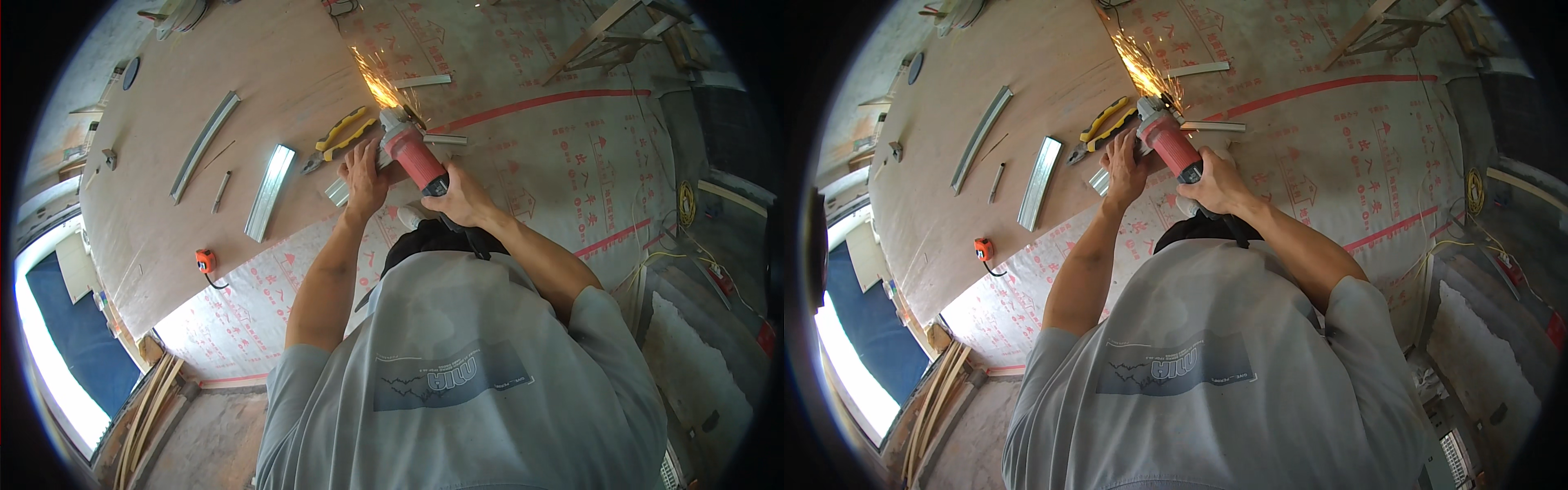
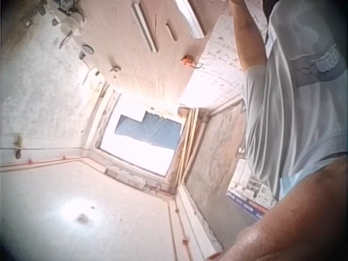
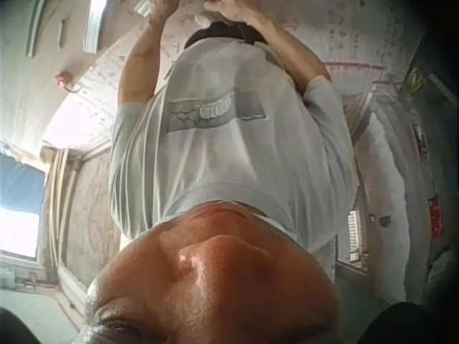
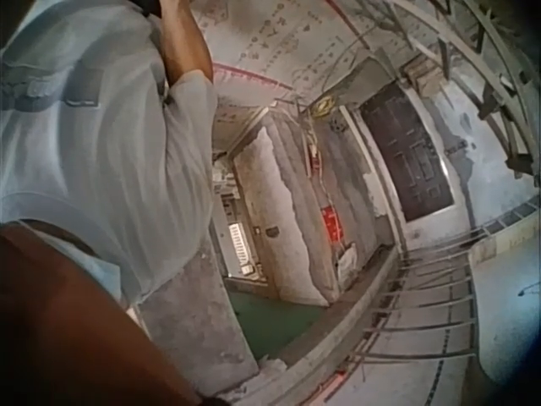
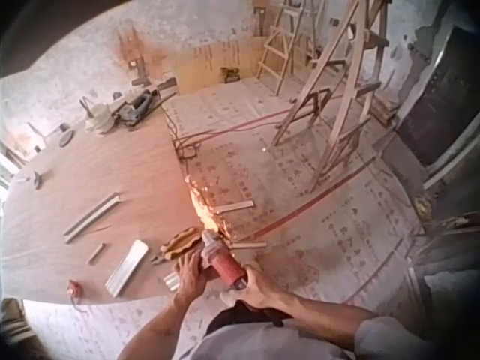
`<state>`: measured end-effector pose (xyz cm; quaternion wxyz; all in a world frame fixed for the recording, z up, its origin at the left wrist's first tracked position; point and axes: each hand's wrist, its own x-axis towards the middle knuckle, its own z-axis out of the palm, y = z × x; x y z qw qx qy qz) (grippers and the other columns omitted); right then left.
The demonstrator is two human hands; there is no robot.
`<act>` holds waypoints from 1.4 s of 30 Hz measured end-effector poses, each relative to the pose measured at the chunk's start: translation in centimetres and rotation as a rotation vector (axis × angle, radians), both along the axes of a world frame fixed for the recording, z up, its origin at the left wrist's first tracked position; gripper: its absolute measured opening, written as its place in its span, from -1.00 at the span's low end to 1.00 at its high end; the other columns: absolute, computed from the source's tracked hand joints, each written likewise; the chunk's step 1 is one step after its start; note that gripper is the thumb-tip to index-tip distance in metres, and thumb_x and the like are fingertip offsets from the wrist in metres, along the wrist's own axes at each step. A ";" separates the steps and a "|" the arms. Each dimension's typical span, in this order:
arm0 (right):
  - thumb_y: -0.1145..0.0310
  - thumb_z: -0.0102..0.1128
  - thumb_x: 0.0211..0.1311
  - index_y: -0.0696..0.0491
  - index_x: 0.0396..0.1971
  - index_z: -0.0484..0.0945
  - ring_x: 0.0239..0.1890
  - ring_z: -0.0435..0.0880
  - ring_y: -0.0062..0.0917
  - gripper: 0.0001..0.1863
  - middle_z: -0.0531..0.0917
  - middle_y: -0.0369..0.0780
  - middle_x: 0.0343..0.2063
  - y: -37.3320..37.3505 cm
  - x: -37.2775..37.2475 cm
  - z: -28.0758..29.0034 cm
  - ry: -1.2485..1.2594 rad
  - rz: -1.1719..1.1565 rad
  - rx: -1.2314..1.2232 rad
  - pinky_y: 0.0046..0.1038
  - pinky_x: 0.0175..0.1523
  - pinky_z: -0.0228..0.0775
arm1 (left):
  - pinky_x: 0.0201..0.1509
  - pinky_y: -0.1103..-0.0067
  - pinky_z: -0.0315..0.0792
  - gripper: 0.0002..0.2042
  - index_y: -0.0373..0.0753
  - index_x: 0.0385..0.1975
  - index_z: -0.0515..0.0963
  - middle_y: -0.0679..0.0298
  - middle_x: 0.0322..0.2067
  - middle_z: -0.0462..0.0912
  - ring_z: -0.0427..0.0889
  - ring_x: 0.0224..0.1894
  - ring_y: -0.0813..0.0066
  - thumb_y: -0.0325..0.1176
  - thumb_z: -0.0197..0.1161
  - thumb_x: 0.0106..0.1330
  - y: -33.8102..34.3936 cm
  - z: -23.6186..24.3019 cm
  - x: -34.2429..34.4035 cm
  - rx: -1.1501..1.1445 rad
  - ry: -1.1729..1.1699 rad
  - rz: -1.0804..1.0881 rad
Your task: Measuring and cutting metal aluminum profiles using an angle grinder and a manual hacksaw.
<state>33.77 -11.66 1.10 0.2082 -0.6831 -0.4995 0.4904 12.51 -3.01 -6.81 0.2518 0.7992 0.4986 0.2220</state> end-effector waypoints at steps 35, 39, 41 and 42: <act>0.10 0.48 -0.09 0.23 -0.18 0.44 -0.23 0.66 -0.07 -0.39 0.63 0.04 -0.34 -2.0 0.8 -0.8 -0.035 0.030 -0.039 -0.18 -0.06 0.48 | 0.35 0.15 0.06 -0.34 -0.08 0.32 0.39 0.17 0.26 0.43 0.30 0.33 0.09 -0.40 0.33 0.11 0.0 0.4 -0.1 -0.097 0.060 0.010; 0.09 0.48 -0.09 0.24 -0.18 0.44 -0.23 0.67 -0.06 -0.38 0.62 0.06 -0.34 -2.7 0.7 -1.6 0.053 -0.016 0.061 -0.16 -0.07 0.47 | 0.29 0.09 0.07 -0.34 -0.09 0.31 0.37 0.13 0.23 0.42 0.33 0.29 0.01 -0.42 0.30 0.10 0.2 0.0 -0.4 -0.046 0.057 -0.029; 0.09 0.49 -0.09 0.25 -0.18 0.43 -0.21 0.67 -0.05 -0.37 0.63 0.08 -0.32 -2.8 0.7 -1.0 0.035 -0.014 0.009 -0.16 -0.08 0.47 | 0.30 0.13 0.11 -0.33 -0.11 0.31 0.36 0.09 0.23 0.41 0.32 0.29 -0.01 -0.41 0.31 0.09 0.1 0.1 -0.6 -0.013 0.067 -0.010; 0.09 0.49 -0.09 0.25 -0.18 0.43 -0.21 0.67 -0.05 -0.37 0.63 0.08 -0.32 -3.0 0.7 -0.8 0.035 -0.011 0.010 -0.16 -0.08 0.47 | 0.30 0.13 0.11 -0.33 -0.11 0.31 0.36 0.09 0.23 0.41 0.32 0.29 -0.01 -0.41 0.31 0.09 0.0 0.3 -0.7 -0.012 0.066 -0.006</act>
